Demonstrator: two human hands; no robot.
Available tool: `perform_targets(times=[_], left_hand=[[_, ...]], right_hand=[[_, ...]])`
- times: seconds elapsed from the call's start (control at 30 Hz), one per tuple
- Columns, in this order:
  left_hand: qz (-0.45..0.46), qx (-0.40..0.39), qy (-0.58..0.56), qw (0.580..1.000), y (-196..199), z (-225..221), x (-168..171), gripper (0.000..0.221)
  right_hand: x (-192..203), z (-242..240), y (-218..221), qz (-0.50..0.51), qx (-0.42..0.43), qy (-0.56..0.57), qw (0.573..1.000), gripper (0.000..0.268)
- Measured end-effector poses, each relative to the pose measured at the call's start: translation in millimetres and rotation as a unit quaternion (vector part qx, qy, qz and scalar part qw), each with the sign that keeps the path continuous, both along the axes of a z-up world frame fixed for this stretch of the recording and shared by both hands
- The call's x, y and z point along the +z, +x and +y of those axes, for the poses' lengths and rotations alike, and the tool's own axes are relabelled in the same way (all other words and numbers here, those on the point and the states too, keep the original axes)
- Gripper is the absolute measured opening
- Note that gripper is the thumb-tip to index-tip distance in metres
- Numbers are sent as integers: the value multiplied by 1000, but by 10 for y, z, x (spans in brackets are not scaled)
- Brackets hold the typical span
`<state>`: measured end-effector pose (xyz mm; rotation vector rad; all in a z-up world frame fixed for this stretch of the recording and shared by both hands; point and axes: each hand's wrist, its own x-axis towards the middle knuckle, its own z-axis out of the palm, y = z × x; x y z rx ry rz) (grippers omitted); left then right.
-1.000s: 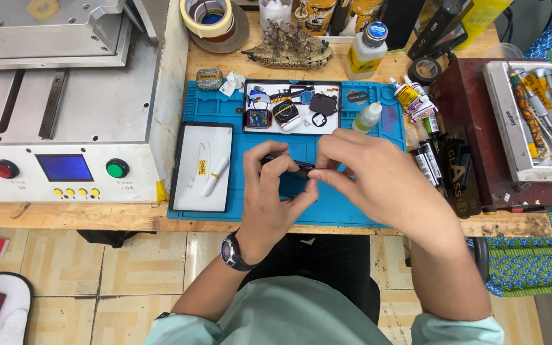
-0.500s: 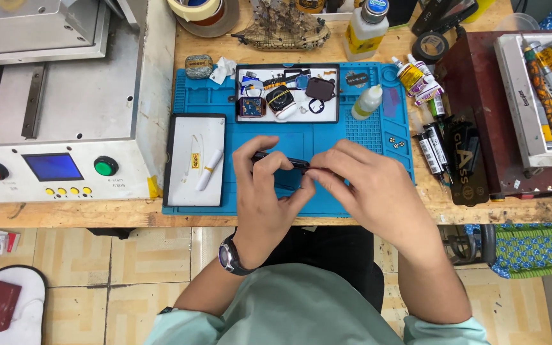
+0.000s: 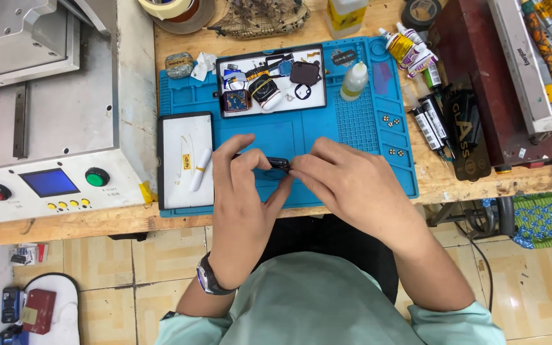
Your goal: Disassembling a smartphone by prying off the back cover and applying adhesive remover at a repair bench.
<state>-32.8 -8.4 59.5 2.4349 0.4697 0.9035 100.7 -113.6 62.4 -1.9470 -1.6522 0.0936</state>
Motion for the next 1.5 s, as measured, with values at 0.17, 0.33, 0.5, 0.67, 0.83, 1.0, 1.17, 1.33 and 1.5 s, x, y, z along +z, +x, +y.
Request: perform_targets(times=[0.17,0.33,0.5,0.67,0.83,1.0,1.17,1.33,1.5], left_hand=[[47,-45,-20,998,-64,29,94,44],[70,-66,-76,992,-134,55,154,34],[47,-2,-48,998,-51,-54,127,25],[-17,62,62,996,37,-110,21,27],[-22,54,67,996,41,-105,30,24],[-20,59,81,995,39,-115,39,22],[-27,58,88,994,43,-126,62,21],[-20,68,102,992,18,-125,14,20],[-9,75,117,990,-2,-113,-28,21]], right_hand=[[-61,-4,-14,3,17,25,1000,8],[-161,4,-26,4,6,22,1000,7],[-251,7,-47,-7,-4,22,1000,7],[-296,-6,-85,-22,-13,37,999,12],[-355,-6,-91,-24,-17,36,999,9],[-392,-3,-100,-24,-22,43,999,10],[-427,1,-118,-16,-19,65,998,7],[-481,3,-133,-11,-23,75,997,6],[-502,12,-134,-6,-21,80,997,6]])
